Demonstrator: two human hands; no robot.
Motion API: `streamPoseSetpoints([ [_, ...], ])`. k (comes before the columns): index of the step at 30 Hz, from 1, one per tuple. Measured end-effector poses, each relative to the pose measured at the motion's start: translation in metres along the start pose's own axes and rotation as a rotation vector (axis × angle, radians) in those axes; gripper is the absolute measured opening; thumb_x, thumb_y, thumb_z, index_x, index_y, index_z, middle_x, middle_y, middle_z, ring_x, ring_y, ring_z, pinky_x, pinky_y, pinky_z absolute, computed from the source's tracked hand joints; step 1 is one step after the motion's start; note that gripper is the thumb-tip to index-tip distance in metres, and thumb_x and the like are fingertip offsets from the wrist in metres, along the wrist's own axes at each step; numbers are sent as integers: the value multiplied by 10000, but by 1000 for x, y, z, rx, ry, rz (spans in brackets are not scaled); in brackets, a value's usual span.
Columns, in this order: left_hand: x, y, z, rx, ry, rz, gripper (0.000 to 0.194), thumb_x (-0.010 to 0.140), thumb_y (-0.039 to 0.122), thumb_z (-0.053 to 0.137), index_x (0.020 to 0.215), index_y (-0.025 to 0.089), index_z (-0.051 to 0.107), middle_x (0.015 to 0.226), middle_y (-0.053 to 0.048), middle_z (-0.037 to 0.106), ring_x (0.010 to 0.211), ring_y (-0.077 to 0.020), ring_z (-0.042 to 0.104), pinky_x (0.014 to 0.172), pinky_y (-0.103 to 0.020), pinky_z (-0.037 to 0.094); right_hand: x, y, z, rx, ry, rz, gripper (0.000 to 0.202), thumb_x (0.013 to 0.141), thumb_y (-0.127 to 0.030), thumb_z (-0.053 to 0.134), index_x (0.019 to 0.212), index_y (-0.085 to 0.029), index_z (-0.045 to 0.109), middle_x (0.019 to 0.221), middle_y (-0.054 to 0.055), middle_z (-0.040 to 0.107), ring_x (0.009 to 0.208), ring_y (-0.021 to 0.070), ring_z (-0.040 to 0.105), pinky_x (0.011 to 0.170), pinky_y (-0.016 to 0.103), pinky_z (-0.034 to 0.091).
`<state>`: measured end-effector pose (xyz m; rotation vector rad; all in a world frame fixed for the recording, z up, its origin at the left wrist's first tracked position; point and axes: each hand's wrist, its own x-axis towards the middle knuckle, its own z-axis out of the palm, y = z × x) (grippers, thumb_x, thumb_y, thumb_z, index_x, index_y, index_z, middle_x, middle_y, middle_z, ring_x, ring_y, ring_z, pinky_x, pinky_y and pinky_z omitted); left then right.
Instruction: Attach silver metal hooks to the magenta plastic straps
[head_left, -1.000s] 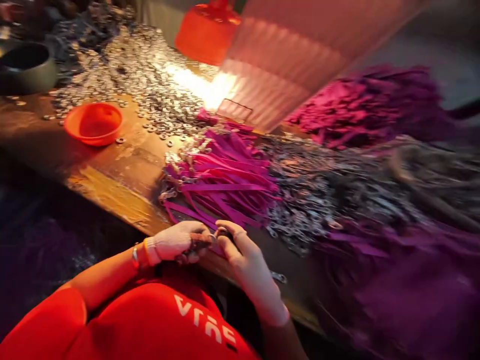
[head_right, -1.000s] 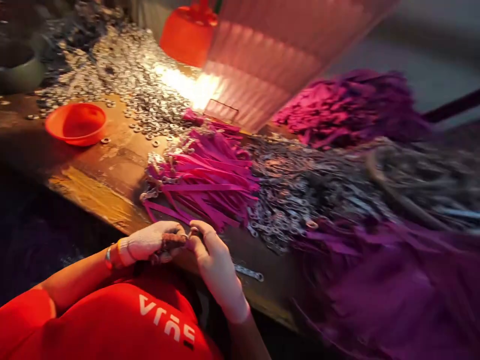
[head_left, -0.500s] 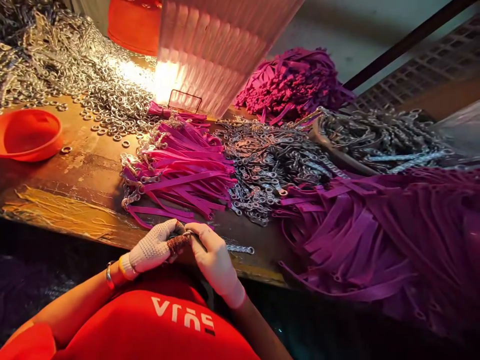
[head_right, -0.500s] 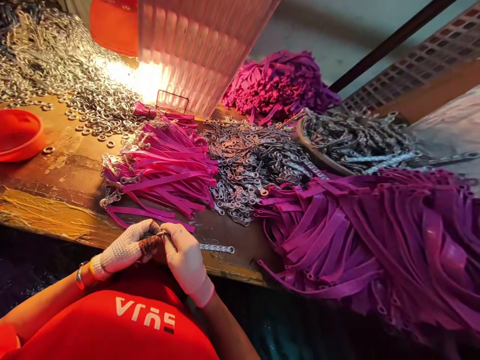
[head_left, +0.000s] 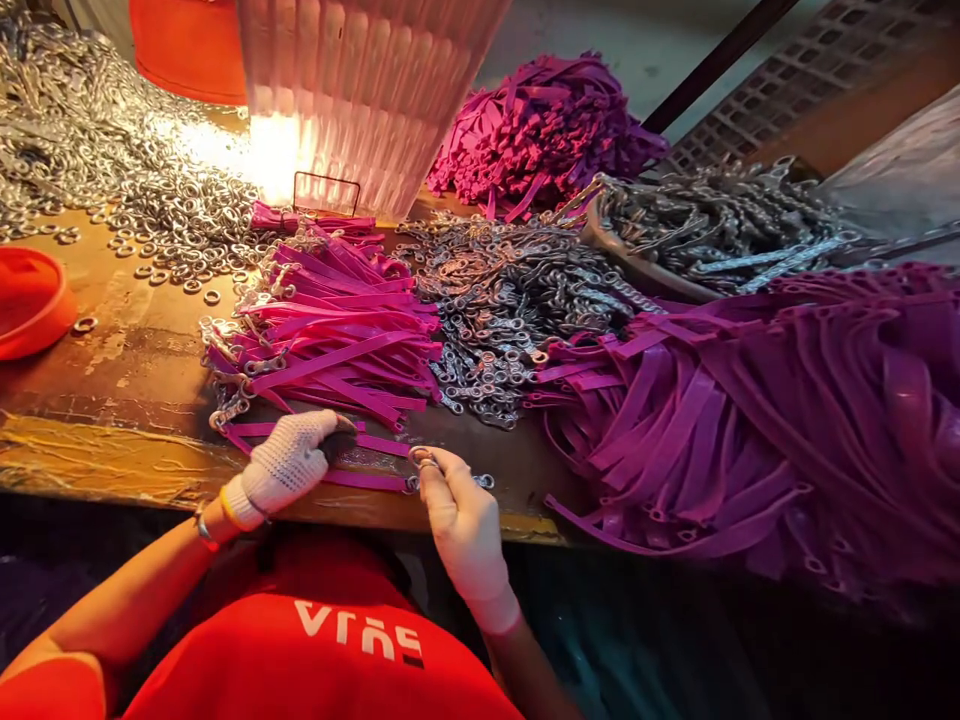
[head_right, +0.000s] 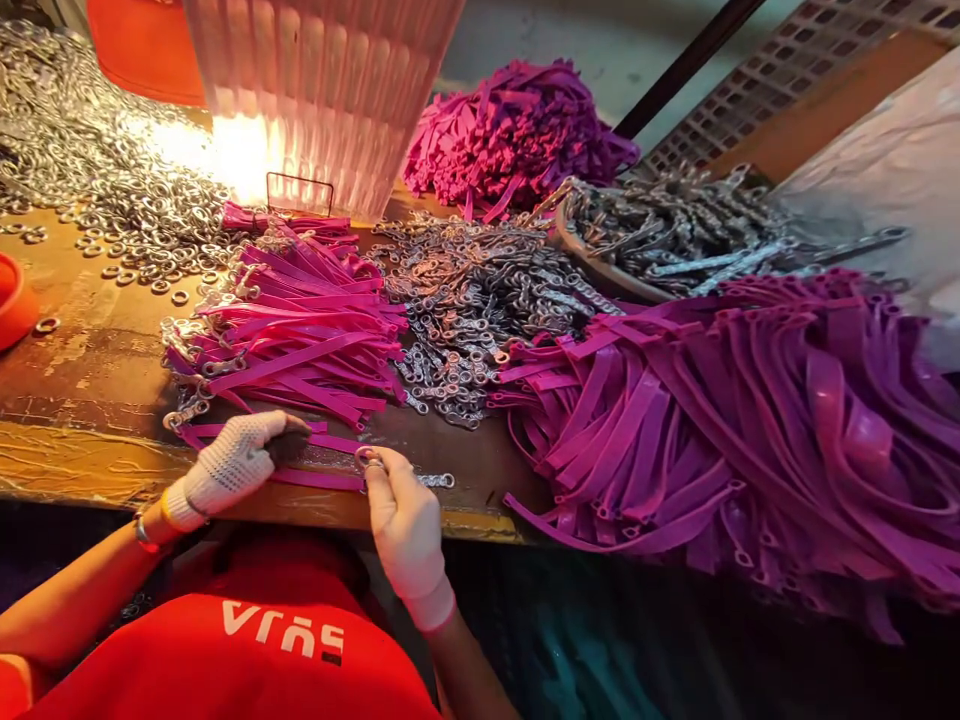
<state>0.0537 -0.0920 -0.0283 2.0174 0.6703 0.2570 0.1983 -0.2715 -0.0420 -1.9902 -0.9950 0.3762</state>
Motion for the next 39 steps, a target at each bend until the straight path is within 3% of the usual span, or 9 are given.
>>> streamPoseSetpoints([
  [3, 13, -9, -8, 414, 34, 102, 288, 896, 140, 471, 1068, 157, 700, 1043, -104, 699, 948, -231, 659, 893, -355, 510, 0, 14, 0, -13, 4, 64, 328, 996, -363, 445, 1129, -163, 669, 962, 86, 753, 812, 182, 708, 748, 271, 541],
  [10, 36, -3, 31, 828, -214, -8, 399, 915, 60, 347, 1193, 123, 627, 1157, -205, 633, 860, -262, 702, 730, -381, 558, 8, 18, 22, -137, -59, -143, 303, 985, -262, 461, 1211, -171, 641, 996, 98, 759, 874, 214, 723, 804, 300, 538],
  [16, 26, -8, 16, 508, -31, -32, 385, 818, 49, 493, 1178, 133, 601, 1183, -160, 637, 1059, -246, 649, 919, -362, 524, 19, 8, 28, -98, -40, -326, 280, 986, -178, 429, 1185, -167, 625, 1027, 103, 730, 944, 198, 694, 877, 299, 526],
  [18, 14, -2, 7, 210, -40, -112, 281, 863, 139, 506, 1128, 152, 598, 914, -82, 677, 788, -186, 665, 710, -292, 555, 20, 0, 28, -113, -66, -349, 274, 989, -186, 444, 1195, -169, 623, 1024, 95, 729, 936, 194, 691, 868, 287, 518],
  [20, 3, 6, 0, -128, -148, -213, 223, 916, 306, 519, 1075, 166, 591, 635, 13, 573, 479, -117, 512, 442, -209, 427, 20, -9, 28, -151, -84, -373, 272, 991, -191, 453, 1198, -170, 628, 1007, 82, 734, 908, 189, 691, 844, 273, 503],
  [25, -14, 17, -2, -532, -235, -413, 375, 830, 516, 657, 918, 157, 596, 489, 66, 442, 361, -55, 294, 332, -163, 194, 15, -28, 25, -443, -102, -445, 279, 995, -194, 425, 1153, -171, 654, 845, 68, 707, 746, 179, 648, 691, 269, 433],
  [30, -17, 14, 2, -478, -239, -414, 321, 817, 473, 659, 826, 160, 590, 477, 55, 455, 359, -62, 305, 350, -175, 191, 7, -38, 21, -752, -180, -501, 254, 959, -154, 449, 1115, -170, 650, 762, 68, 639, 658, 196, 573, 575, 309, 311],
  [36, -13, 18, 8, 31, -117, 0, 111, 729, 130, 571, 786, 168, 658, 757, -34, 673, 680, -160, 560, 627, -247, 430, 12, -42, 23, -801, -245, -435, 237, 976, -158, 424, 1096, -169, 628, 816, 81, 644, 678, 196, 580, 573, 315, 304],
  [39, -11, 18, 12, 74, -103, 21, 156, 762, 147, 548, 826, 169, 688, 731, -34, 671, 682, -167, 577, 640, -248, 435, 15, -40, 22, -740, -230, -347, 262, 1009, -190, 392, 1153, -173, 610, 885, 86, 666, 746, 199, 617, 622, 300, 371],
])
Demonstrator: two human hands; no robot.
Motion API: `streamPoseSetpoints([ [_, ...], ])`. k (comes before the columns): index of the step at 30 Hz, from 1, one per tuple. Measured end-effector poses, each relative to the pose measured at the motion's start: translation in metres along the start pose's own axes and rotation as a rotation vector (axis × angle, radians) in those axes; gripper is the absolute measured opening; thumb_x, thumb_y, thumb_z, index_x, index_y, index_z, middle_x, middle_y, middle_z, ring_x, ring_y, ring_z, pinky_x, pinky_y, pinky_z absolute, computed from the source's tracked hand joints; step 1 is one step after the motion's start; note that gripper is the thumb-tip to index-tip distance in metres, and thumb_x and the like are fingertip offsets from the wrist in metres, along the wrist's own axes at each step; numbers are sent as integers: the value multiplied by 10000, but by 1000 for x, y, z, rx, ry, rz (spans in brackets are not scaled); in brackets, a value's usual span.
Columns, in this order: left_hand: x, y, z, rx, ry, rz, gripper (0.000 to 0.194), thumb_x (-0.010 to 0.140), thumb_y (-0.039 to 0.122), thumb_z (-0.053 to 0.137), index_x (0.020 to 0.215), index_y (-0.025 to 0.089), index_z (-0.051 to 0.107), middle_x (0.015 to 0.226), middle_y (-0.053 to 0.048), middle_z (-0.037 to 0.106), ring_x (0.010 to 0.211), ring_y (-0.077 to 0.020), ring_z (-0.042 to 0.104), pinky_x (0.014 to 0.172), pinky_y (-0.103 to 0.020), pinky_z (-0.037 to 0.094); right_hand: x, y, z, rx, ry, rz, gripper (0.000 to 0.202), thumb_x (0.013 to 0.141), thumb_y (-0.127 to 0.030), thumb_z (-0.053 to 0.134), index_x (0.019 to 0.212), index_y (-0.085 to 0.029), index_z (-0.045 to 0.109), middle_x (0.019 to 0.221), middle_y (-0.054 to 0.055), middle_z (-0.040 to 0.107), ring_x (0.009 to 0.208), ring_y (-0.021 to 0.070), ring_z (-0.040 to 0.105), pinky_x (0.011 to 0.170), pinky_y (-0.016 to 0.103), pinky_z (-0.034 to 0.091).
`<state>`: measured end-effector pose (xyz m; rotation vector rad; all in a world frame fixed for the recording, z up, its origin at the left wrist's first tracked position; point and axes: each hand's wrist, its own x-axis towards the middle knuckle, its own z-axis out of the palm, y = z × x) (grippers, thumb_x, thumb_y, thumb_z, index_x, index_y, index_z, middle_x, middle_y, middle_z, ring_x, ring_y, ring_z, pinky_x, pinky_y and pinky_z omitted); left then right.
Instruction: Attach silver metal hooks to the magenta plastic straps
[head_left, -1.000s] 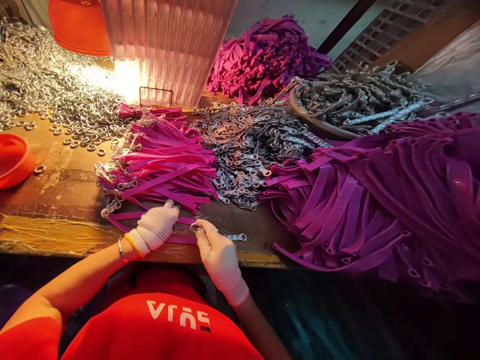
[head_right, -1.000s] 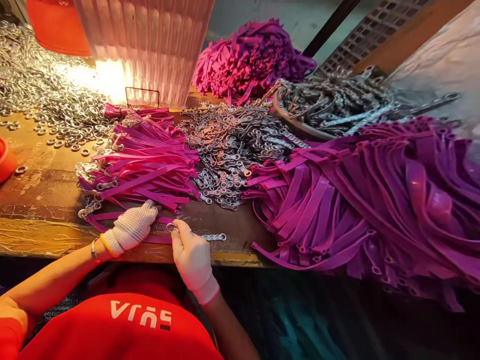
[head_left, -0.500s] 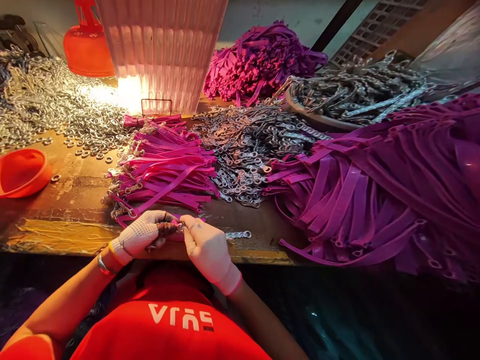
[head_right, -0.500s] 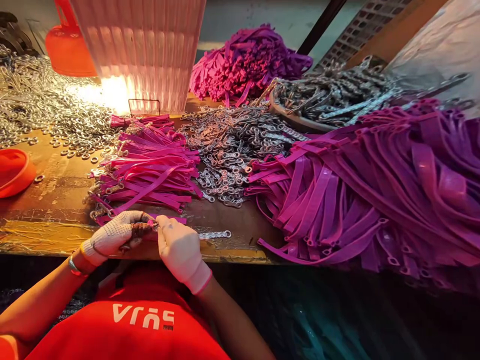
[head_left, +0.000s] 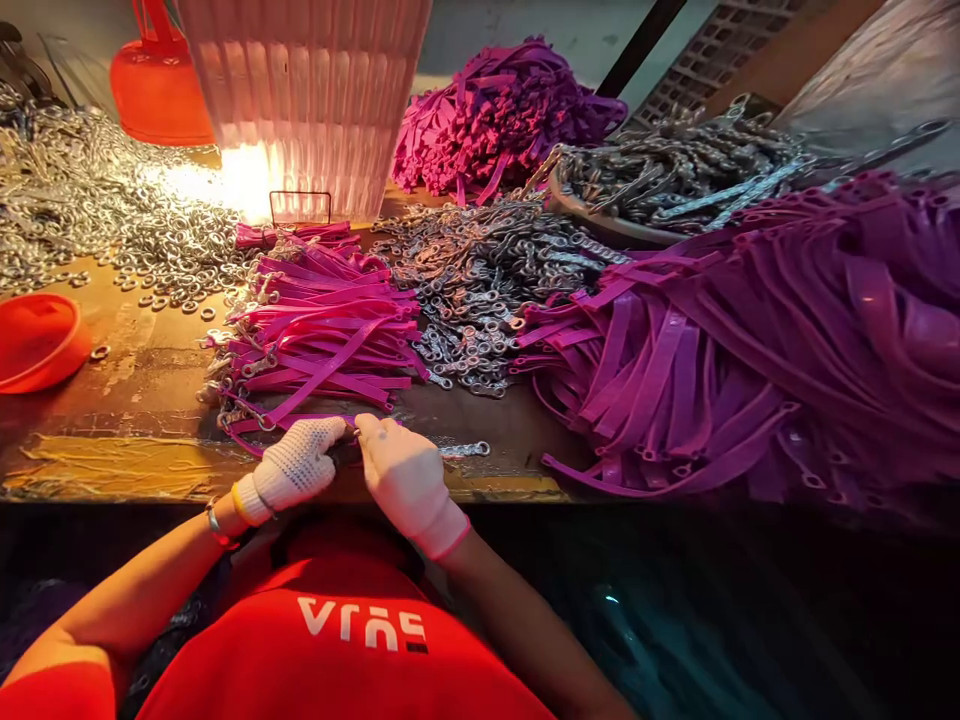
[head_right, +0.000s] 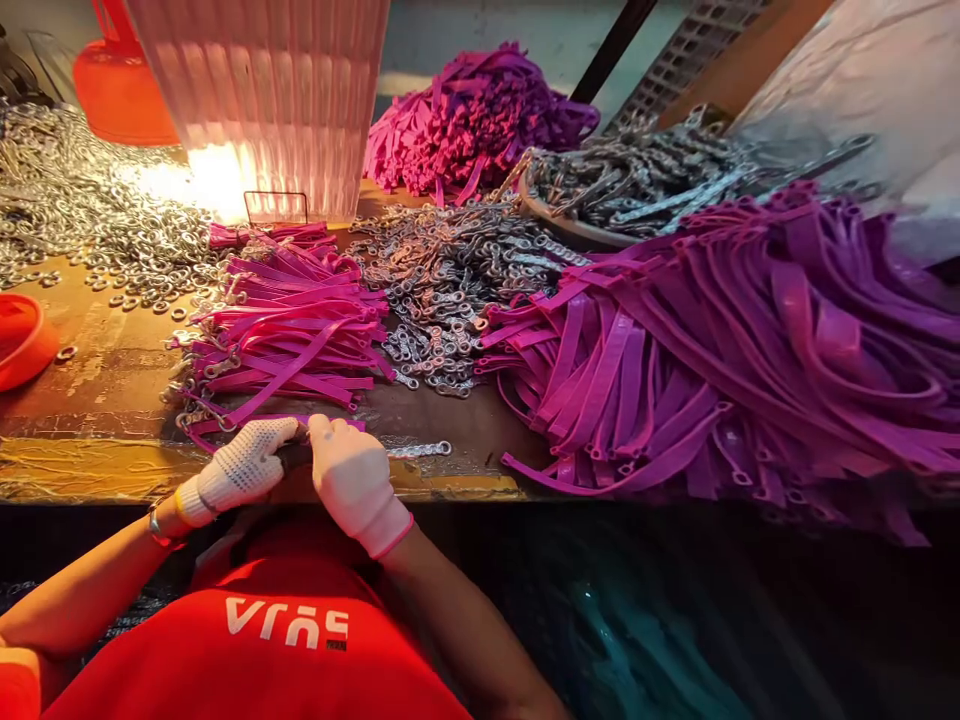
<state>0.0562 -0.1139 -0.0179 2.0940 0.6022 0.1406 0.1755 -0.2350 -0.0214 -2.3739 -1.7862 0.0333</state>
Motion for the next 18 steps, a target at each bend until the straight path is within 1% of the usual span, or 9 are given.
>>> streamPoseSetpoints([
  [2, 0, -2, 1, -90, -69, -95, 191, 837, 233, 515, 834, 160, 692, 581, -4, 594, 537, -139, 522, 532, -225, 388, -1, 3, -2, 70, -33, 15, 279, 1004, -217, 433, 1245, -170, 567, 977, 97, 683, 842, 205, 646, 690, 287, 423],
  [3, 0, -3, 2, -135, -97, -142, 219, 858, 265, 501, 844, 156, 691, 527, 11, 555, 477, -125, 482, 487, -215, 353, -1, 5, -4, 102, -70, 7, 322, 987, -230, 480, 1298, -166, 532, 1033, 104, 688, 892, 211, 656, 723, 284, 443],
  [5, -2, -6, 4, -197, -116, -198, 233, 866, 290, 496, 876, 153, 685, 487, 27, 526, 423, -110, 434, 440, -202, 302, -2, 8, -6, 142, -170, 4, 443, 936, -252, 569, 1359, -162, 474, 1098, 111, 699, 947, 228, 676, 756, 288, 471],
  [6, -2, -7, 6, -214, -113, -207, 223, 862, 293, 503, 871, 154, 676, 484, 27, 528, 420, -108, 431, 431, -198, 292, -2, 9, -6, 145, -219, 21, 465, 915, -256, 591, 1355, -165, 472, 1090, 107, 712, 944, 237, 689, 751, 292, 482],
  [8, -3, -9, 11, -228, -111, -213, 195, 853, 292, 513, 824, 158, 651, 477, 27, 527, 422, -110, 437, 426, -196, 285, -2, 11, -4, 119, -291, 70, 390, 908, -253, 577, 1285, -179, 511, 1010, 88, 742, 897, 248, 715, 717, 296, 492],
  [10, -2, -11, 15, -233, -129, -210, 161, 833, 259, 516, 776, 160, 628, 474, 27, 521, 429, -111, 448, 430, -196, 288, -1, 12, 2, 71, -320, 86, 262, 928, -241, 521, 1180, -178, 550, 920, 85, 752, 833, 251, 730, 677, 292, 490],
  [12, 0, -15, 18, -219, -150, -190, 134, 800, 215, 516, 744, 158, 624, 492, 24, 528, 440, -109, 453, 430, -194, 285, -1, 14, 8, 19, -327, 17, 190, 944, -230, 468, 1092, -153, 559, 860, 111, 744, 783, 257, 733, 643, 292, 484],
  [15, 4, -20, 17, -181, -176, -143, 105, 740, 159, 516, 667, 160, 592, 510, 21, 531, 441, -102, 442, 416, -190, 275, -1, 15, 15, -23, -340, -107, 171, 945, -229, 445, 1030, -126, 552, 819, 145, 725, 757, 269, 729, 606, 296, 476],
  [18, 8, -21, 14, -184, -205, -172, 124, 768, 182, 514, 660, 165, 571, 490, 29, 511, 411, -97, 429, 393, -185, 270, -2, 14, 17, -24, -359, -130, 169, 941, -238, 461, 1022, -126, 559, 798, 138, 718, 748, 272, 725, 586, 298, 462],
])
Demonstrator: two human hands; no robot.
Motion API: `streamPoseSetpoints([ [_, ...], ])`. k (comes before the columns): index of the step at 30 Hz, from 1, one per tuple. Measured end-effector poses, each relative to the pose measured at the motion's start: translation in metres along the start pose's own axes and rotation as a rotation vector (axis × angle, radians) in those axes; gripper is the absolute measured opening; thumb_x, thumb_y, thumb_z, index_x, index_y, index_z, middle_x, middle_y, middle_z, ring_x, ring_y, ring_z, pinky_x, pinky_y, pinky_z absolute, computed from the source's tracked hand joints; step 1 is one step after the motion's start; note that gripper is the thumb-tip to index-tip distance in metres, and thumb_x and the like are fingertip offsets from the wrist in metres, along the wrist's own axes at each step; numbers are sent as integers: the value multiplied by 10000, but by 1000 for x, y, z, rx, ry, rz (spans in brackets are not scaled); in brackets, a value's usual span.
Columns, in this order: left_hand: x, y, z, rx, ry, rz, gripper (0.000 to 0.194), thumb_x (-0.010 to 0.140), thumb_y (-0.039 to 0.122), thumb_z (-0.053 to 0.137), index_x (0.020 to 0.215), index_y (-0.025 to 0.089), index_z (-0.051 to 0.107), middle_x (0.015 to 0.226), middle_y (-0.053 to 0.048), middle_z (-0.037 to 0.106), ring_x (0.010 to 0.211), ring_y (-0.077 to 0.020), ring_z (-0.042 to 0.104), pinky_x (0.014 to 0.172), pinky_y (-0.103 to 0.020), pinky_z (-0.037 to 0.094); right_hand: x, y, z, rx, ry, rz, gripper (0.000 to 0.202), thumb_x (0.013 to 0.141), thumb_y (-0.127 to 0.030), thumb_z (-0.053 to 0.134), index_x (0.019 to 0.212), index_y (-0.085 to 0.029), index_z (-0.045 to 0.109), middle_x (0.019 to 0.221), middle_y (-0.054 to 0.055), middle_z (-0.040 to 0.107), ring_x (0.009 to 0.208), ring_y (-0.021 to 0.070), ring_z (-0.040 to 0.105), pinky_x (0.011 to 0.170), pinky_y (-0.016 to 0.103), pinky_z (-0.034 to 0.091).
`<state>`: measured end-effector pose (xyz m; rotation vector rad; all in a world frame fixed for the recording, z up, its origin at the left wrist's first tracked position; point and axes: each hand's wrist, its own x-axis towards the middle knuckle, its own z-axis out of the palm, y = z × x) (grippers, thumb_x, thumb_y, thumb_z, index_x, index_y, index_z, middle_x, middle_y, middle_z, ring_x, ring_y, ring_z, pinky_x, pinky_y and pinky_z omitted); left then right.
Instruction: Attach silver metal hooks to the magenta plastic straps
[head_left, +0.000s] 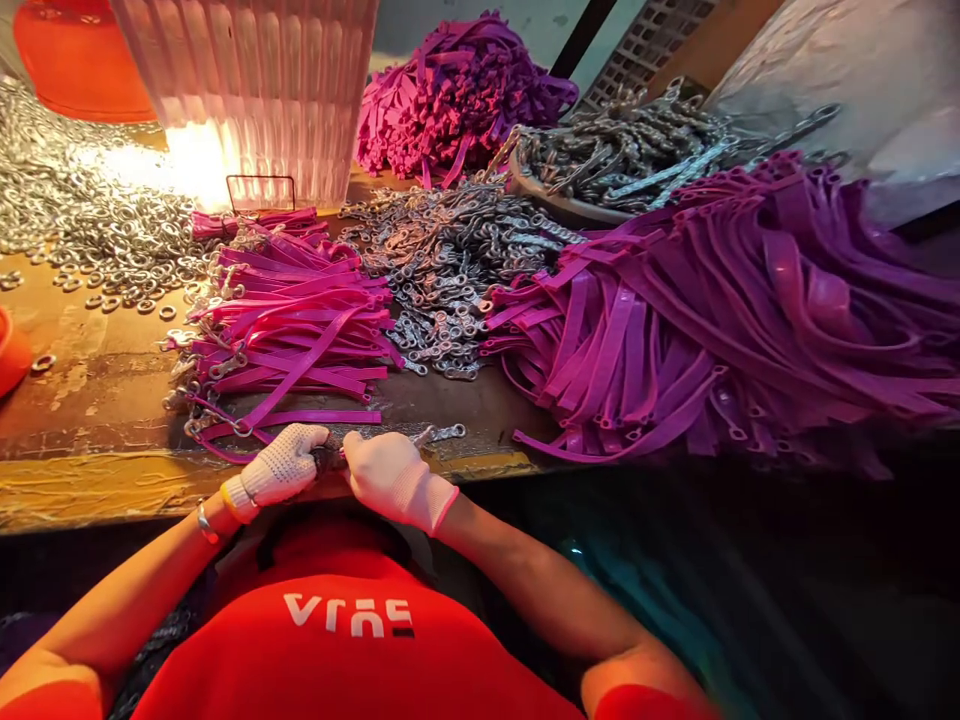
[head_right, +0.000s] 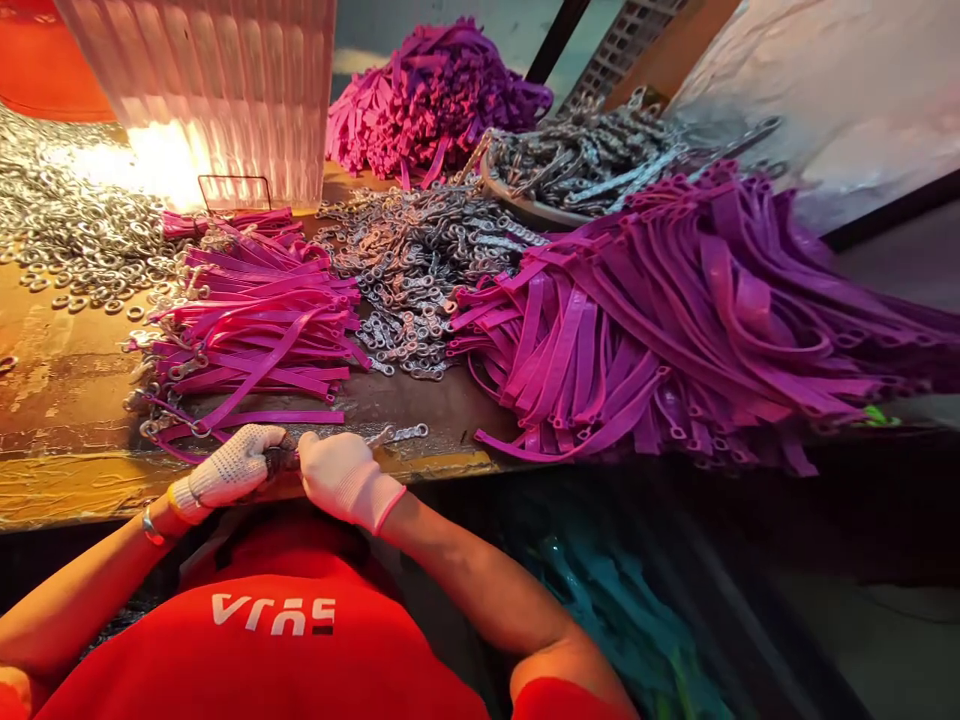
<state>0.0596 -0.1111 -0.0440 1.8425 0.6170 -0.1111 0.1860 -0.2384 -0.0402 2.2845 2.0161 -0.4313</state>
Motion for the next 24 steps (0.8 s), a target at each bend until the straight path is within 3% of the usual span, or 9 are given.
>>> streamPoseSetpoints([
  [4, 0, 4, -5, -123, -69, -44, 222, 869, 342, 557, 856, 145, 658, 500, 29, 532, 413, -88, 439, 401, -173, 302, -5, 7, -5, 1, 43, 54, 198, 960, -319, 517, 1028, -146, 585, 835, 113, 715, 770, 253, 705, 624, 301, 446],
  [8, 1, 2, -10, -409, 73, -81, 389, 877, 494, 599, 1016, 135, 653, 475, 52, 503, 348, -68, 355, 346, -169, 255, -7, 47, -15, 63, 162, 121, 349, 918, -528, 593, 978, -189, 655, 935, 92, 706, 894, 239, 650, 737, 305, 432],
  [12, 9, -1, -14, -754, 178, -169, 404, 847, 513, 650, 1002, 140, 642, 638, -2, 613, 375, -51, 401, 340, -155, 279, 9, 106, -17, 59, 350, 378, 238, 976, -317, 535, 1085, -171, 688, 998, 109, 711, 957, 239, 614, 803, 314, 405],
  [16, 14, 5, -17, -1040, 76, -285, 348, 843, 387, 647, 1059, 115, 637, 758, -61, 658, 462, -82, 521, 389, -170, 377, 39, 151, -24, 5, 438, 433, 263, 981, -248, 481, 1116, -172, 692, 1033, 121, 705, 968, 254, 579, 799, 323, 376],
  [21, 9, 13, -11, -977, 47, -264, 344, 792, 246, 699, 1113, 146, 625, 728, 4, 595, 446, -39, 466, 381, -124, 329, 74, 195, -55, -121, 555, 547, 279, 954, -225, 476, 1119, -164, 693, 1113, 152, 668, 1009, 290, 527, 788, 348, 328],
  [24, 8, 13, -7, -939, 71, -258, 346, 808, 337, 717, 1089, 168, 607, 713, 23, 580, 438, -31, 437, 377, -117, 308, 88, 209, -67, -167, 433, 456, 309, 967, -229, 446, 1139, -158, 694, 1115, 154, 664, 1022, 280, 528, 804, 352, 332],
])
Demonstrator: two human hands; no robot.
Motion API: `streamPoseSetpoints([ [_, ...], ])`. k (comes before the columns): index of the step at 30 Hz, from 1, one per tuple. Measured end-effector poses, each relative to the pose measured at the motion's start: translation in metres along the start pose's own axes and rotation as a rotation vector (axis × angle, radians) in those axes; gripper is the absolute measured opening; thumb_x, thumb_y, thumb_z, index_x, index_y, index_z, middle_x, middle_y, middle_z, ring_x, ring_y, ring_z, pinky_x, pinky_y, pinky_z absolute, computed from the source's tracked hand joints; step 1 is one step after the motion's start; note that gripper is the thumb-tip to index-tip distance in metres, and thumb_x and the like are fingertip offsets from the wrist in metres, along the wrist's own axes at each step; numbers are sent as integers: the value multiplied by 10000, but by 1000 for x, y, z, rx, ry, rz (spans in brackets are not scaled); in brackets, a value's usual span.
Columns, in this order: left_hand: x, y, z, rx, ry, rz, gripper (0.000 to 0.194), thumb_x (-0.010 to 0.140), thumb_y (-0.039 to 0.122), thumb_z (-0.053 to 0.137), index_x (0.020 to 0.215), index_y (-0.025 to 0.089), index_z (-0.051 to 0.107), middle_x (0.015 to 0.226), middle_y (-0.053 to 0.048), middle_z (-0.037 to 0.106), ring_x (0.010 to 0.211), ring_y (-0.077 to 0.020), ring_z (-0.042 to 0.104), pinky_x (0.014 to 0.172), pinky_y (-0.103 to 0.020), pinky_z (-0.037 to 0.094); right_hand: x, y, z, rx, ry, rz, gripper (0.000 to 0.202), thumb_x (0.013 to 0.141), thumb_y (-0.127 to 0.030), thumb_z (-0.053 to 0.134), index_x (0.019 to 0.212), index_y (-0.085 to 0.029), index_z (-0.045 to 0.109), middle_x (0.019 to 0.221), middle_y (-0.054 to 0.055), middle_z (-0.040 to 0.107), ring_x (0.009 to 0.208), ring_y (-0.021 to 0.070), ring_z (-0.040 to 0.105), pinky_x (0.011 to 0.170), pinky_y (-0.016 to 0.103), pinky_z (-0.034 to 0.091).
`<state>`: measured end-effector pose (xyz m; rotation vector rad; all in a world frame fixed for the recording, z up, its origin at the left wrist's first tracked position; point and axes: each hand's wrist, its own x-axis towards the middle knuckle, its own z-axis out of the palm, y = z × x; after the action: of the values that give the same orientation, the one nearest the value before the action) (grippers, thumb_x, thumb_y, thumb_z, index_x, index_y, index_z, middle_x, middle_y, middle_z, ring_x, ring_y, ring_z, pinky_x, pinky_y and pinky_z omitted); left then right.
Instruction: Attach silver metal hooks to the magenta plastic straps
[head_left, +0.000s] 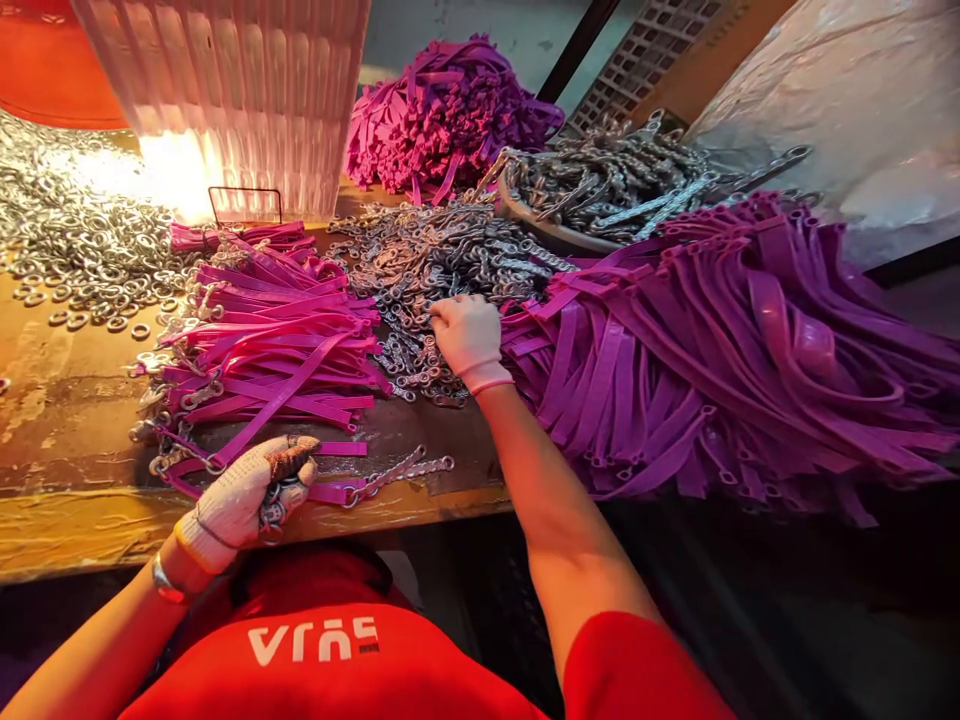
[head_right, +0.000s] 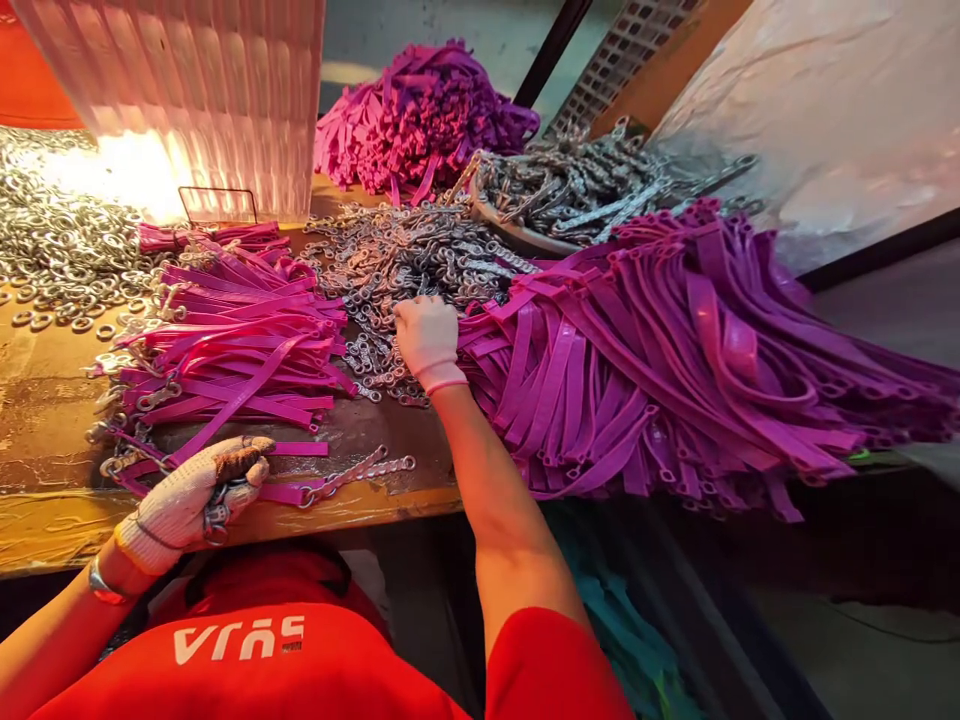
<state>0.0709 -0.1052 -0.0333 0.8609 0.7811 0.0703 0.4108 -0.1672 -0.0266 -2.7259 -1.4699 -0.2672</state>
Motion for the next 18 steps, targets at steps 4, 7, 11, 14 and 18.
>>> streamPoseSetpoints([
  [4, 3, -1, 1, 64, 4, 71, 292, 844, 427, 686, 898, 157, 587, 648, 27, 564, 443, -42, 430, 385, -129, 312, 8, -14, 12, -21, -172, -219, 239, 939, -190, 501, 1036, -162, 718, 1033, 125, 690, 1015, 239, 554, 831, 324, 349],
  [7, 6, 2, 4, 105, -26, 86, 329, 869, 448, 652, 763, 154, 549, 571, 36, 519, 417, -39, 390, 377, -135, 285, 10, -34, 26, -66, -137, -131, 327, 955, -97, 386, 1144, -90, 652, 1103, 200, 660, 1063, 279, 550, 831, 356, 369],
  [11, 8, 6, 8, 36, -19, 62, 242, 838, 381, 687, 810, 156, 602, 585, 30, 544, 419, -44, 417, 386, -138, 307, 16, -54, 39, -115, -93, 30, 387, 966, -73, 294, 1237, -28, 567, 1183, 274, 595, 1083, 321, 552, 815, 383, 413],
  [14, 8, 8, 7, -116, -34, -27, 226, 837, 353, 675, 930, 148, 653, 645, -8, 613, 431, -61, 481, 389, -147, 339, 15, -61, 44, -122, -93, 106, 399, 963, -71, 289, 1271, -24, 538, 1180, 286, 585, 1052, 315, 584, 792, 376, 445],
  [18, 3, 9, 0, -237, -60, -139, 310, 885, 392, 589, 1030, 127, 657, 722, -78, 683, 434, -99, 544, 380, -177, 382, 9, -64, 47, -95, -101, 158, 422, 951, -69, 271, 1281, -11, 528, 1166, 309, 582, 1056, 340, 600, 768, 389, 474],
])
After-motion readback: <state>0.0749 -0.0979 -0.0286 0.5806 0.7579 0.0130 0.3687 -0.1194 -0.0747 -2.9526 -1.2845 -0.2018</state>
